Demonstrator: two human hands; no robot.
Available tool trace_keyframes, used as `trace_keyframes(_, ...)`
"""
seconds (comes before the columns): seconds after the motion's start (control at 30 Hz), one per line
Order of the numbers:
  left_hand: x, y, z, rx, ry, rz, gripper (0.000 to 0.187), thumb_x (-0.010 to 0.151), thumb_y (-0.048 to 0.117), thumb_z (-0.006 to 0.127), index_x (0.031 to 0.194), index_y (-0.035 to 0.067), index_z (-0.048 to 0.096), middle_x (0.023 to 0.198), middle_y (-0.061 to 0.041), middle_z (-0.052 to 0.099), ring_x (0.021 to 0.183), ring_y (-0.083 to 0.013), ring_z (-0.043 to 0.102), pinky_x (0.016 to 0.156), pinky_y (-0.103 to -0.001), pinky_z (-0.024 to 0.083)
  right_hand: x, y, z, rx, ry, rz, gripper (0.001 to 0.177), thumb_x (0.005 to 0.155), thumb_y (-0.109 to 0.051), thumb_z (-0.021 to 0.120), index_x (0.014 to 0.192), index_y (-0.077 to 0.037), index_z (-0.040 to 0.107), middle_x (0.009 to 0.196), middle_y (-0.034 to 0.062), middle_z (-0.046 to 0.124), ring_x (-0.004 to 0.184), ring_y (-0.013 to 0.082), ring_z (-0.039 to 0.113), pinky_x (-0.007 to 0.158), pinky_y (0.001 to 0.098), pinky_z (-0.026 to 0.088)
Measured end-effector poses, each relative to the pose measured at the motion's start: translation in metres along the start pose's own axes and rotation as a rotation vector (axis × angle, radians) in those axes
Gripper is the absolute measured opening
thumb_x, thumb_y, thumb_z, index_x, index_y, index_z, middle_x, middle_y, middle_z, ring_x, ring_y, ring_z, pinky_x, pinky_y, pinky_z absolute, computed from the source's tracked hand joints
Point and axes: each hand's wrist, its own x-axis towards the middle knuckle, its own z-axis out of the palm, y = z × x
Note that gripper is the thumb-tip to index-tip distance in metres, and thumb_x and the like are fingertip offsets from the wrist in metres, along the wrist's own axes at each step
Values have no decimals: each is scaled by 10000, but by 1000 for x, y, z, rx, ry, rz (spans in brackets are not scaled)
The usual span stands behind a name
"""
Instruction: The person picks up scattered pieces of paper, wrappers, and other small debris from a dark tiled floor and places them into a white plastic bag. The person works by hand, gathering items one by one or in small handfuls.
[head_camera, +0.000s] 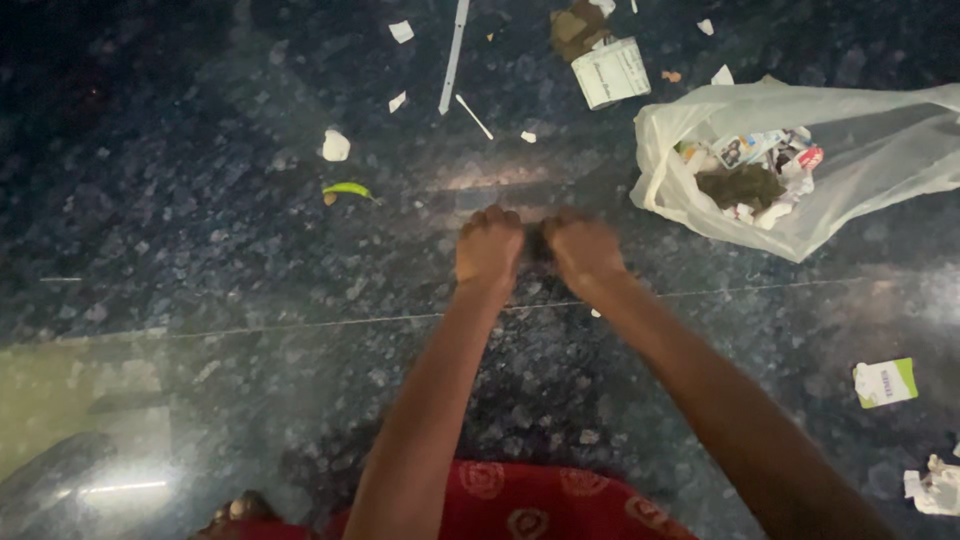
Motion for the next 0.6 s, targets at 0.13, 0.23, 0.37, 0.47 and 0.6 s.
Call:
trace_keyframes(0.13, 0, -6, 17, 43, 67, -5, 120, 781, 127, 708, 887, 71, 711, 918, -126, 696, 873, -313, 728, 717, -415, 613, 6, -13, 0, 50, 113, -94, 200, 857, -49, 606, 1036, -47, 696, 1161, 176, 654, 1041, 390, 692, 847, 478, 584)
trace_keyframes(0.23, -2, -10, 21, 51, 18, -4, 134, 781, 125, 696, 908, 84, 714, 927, -137, 705, 868, -318, 731, 719, -418, 613, 10, -20, 6, 69, 195, -138, 209, 813, -34, 627, 1011, -41, 691, 1122, 172, 649, 1044, 396, 690, 822, 482, 587)
trace_keyframes(0.37, 2, -17, 15, -57, -100, -71, 182, 774, 69, 674, 954, 67, 700, 999, -172, 723, 905, -349, 738, 721, -431, 621, 17, -25, 13, 183, 98, -57, 209, 868, -50, 638, 1072, -40, 680, 1148, 214, 671, 1022, 424, 682, 828, 509, 565)
trace_keyframes(0.47, 4, -28, 0, -277, -64, -141, 178, 813, 79, 663, 984, 39, 692, 989, -223, 720, 895, -425, 716, 731, -507, 584, 22, -31, 9, 435, 20, 43, 230, 878, -79, 646, 1103, -41, 676, 1100, 232, 702, 1025, 435, 672, 851, 518, 536)
trace_keyframes(0.6, 10, -28, -28, -724, 178, -132, 103, 933, 58, 619, 1007, -5, 652, 924, -248, 724, 940, -449, 703, 804, -536, 544, 26, -27, -19, 748, 204, -12, 225, 886, -87, 616, 1085, -54, 716, 1015, 200, 753, 960, 369, 742, 832, 443, 571)
